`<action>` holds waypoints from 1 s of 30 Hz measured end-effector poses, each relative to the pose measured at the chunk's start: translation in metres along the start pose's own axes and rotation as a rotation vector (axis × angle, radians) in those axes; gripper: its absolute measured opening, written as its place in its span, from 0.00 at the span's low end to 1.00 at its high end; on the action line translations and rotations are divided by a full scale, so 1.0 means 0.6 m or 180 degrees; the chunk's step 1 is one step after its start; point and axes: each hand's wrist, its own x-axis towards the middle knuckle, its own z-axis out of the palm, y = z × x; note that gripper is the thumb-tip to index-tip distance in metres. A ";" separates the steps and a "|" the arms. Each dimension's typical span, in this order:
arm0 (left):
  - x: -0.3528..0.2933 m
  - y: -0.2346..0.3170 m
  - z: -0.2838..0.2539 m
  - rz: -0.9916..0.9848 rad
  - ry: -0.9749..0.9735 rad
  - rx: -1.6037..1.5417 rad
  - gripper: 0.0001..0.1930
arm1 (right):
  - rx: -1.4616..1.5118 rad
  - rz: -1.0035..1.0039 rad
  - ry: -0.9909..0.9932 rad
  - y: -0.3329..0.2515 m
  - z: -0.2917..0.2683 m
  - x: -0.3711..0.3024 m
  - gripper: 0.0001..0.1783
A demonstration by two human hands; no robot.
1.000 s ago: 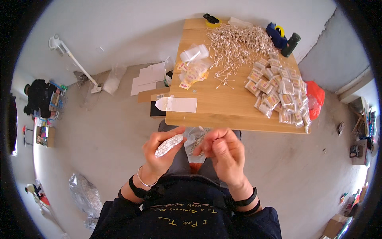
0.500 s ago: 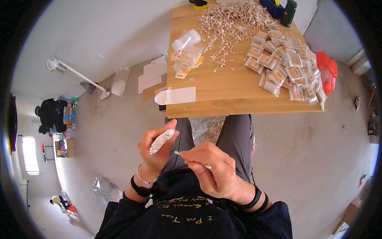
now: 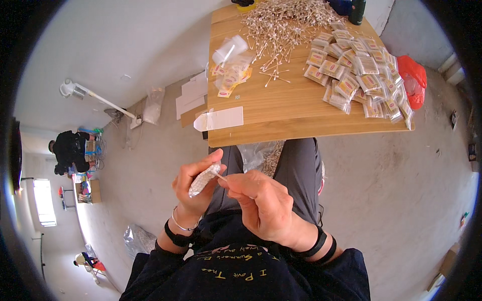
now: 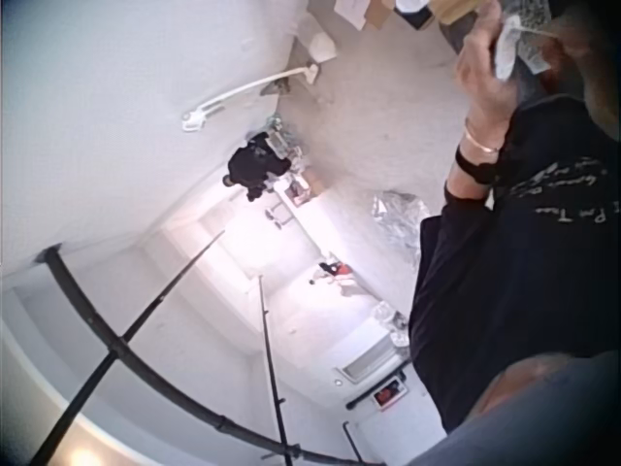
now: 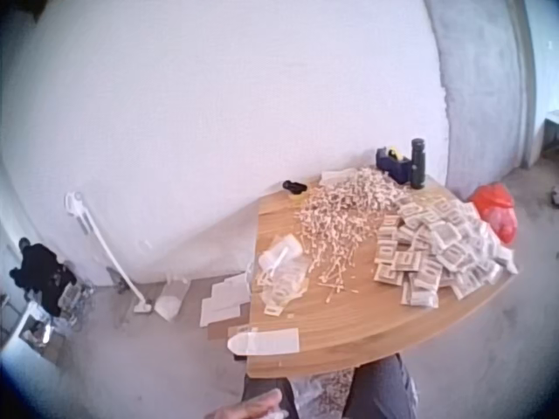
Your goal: The person is counting and packaging cotton swabs into small plastic bags.
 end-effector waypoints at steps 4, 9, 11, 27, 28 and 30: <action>-0.005 0.002 -0.001 -0.0058 -0.0004 -0.0057 0.13 | -0.0119 -0.0075 0.0133 0.001 0.003 -0.002 0.11; -0.011 0.003 -0.004 -0.0129 0.0001 -0.0004 0.14 | -0.0461 -0.0164 0.0197 0.003 0.008 -0.008 0.11; -0.008 0.008 -0.005 -0.0069 0.0148 0.0056 0.14 | -0.0445 -0.0169 0.0180 0.002 0.004 -0.011 0.10; -0.004 0.009 -0.007 0.0129 -0.0029 0.0551 0.16 | -0.0419 -0.0109 0.0309 0.002 0.007 -0.021 0.12; -0.004 0.008 -0.007 0.0154 -0.0031 0.0569 0.16 | -0.0419 -0.0105 0.0311 0.004 0.007 -0.021 0.12; -0.004 0.007 -0.005 0.0177 -0.0036 0.0588 0.16 | -0.0433 -0.0202 0.0325 0.008 0.008 -0.021 0.12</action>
